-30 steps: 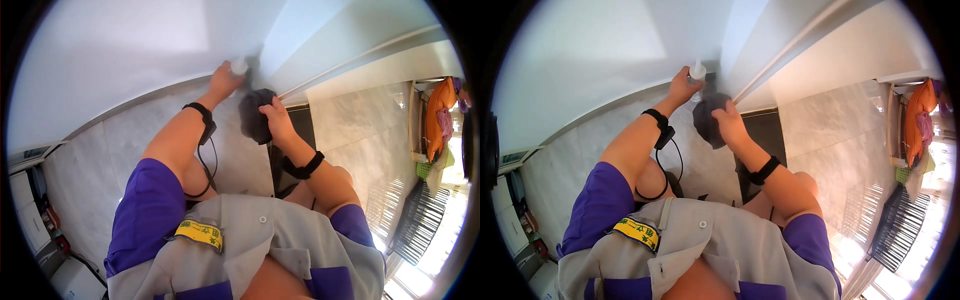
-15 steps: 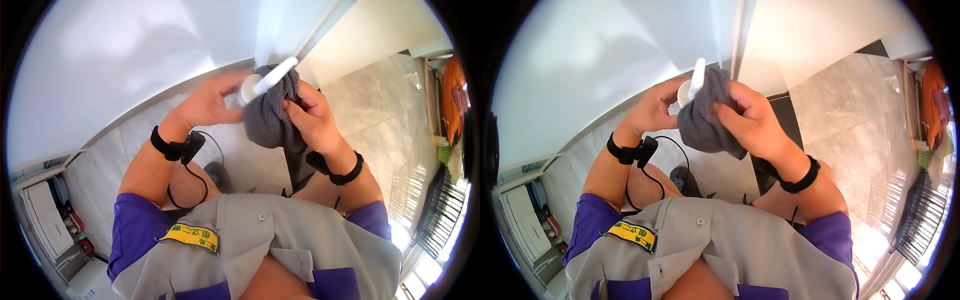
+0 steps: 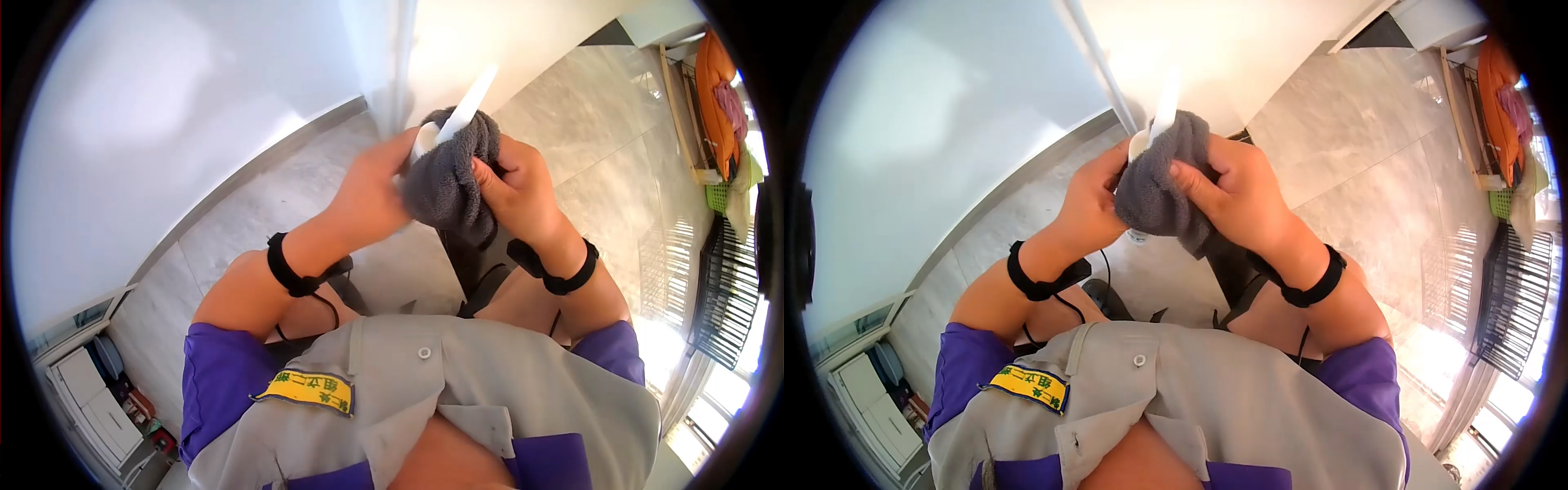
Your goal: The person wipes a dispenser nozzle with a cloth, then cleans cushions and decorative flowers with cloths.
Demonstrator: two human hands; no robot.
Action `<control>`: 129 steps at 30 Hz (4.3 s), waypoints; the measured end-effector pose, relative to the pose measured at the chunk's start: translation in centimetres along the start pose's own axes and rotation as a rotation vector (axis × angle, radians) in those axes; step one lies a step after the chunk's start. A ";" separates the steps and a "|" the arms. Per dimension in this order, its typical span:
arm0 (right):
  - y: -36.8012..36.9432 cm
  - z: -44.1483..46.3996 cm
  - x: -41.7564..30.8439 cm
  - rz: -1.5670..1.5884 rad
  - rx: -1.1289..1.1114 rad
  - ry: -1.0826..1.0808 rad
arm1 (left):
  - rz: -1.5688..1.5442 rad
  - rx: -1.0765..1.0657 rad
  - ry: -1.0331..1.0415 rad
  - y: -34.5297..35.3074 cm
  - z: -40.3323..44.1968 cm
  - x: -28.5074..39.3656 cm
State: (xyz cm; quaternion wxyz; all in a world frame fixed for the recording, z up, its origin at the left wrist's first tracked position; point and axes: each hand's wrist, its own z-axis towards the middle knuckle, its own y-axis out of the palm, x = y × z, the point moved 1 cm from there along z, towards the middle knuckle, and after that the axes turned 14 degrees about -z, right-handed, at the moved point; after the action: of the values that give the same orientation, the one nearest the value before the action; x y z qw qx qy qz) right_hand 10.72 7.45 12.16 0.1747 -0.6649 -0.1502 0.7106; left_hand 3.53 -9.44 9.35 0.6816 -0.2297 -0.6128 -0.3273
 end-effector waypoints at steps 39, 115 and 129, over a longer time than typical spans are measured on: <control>-6.3 -1.4 3.1 0.508 -0.387 0.135 | -0.163 -0.762 -0.334 3.4 3.9 -0.3; -4.5 -2.2 2.0 0.233 0.076 0.301 | 0.207 -0.204 0.126 4.4 2.2 -1.8; -0.1 0.0 2.6 0.486 -0.221 0.205 | 0.203 -0.370 -0.189 -0.7 0.9 0.5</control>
State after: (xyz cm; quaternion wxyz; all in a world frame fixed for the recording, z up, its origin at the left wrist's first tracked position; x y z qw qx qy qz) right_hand 10.57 8.69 9.92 -0.0600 -0.7648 -0.0447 0.6399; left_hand 2.43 -9.36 9.91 0.5970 -0.4409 -0.5771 -0.3407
